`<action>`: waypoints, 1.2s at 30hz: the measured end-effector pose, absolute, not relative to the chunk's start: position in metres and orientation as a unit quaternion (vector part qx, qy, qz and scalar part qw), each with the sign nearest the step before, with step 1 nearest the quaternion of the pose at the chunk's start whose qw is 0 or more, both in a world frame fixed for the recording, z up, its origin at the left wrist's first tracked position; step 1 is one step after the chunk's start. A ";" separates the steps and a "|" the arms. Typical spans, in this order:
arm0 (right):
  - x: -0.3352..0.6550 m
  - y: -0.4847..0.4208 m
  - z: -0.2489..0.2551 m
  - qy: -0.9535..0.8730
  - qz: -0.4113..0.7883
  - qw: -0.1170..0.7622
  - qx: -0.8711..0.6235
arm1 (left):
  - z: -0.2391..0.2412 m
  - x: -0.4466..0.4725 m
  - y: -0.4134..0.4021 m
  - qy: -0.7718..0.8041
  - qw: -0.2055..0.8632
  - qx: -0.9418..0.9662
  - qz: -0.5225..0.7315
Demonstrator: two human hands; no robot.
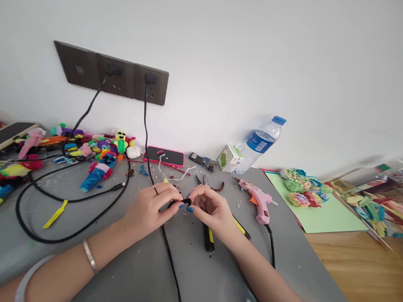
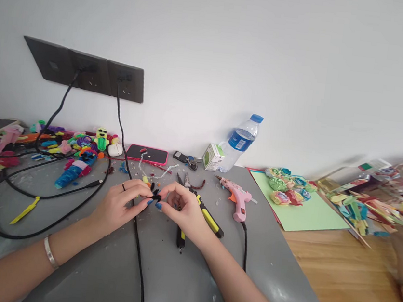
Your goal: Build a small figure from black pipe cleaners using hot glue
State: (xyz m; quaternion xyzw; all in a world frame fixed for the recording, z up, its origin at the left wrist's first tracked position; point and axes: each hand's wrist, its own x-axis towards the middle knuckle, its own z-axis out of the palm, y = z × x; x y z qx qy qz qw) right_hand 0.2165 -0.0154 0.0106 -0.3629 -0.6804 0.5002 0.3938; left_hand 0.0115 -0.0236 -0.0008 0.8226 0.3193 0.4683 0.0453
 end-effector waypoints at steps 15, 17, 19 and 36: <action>0.217 -0.017 0.012 -0.711 0.450 0.411 -0.350 | 0.000 0.010 -0.025 0.301 0.004 0.844 0.443; 0.217 -0.017 0.013 -0.713 0.447 0.413 -0.349 | -0.001 0.010 -0.025 0.302 0.002 0.844 0.443; 0.217 -0.017 0.013 -0.714 0.444 0.417 -0.347 | -0.001 0.010 -0.025 0.300 0.001 0.844 0.445; 0.218 -0.018 0.013 -0.719 0.441 0.413 -0.344 | -0.001 0.009 -0.026 0.276 -0.011 0.855 0.438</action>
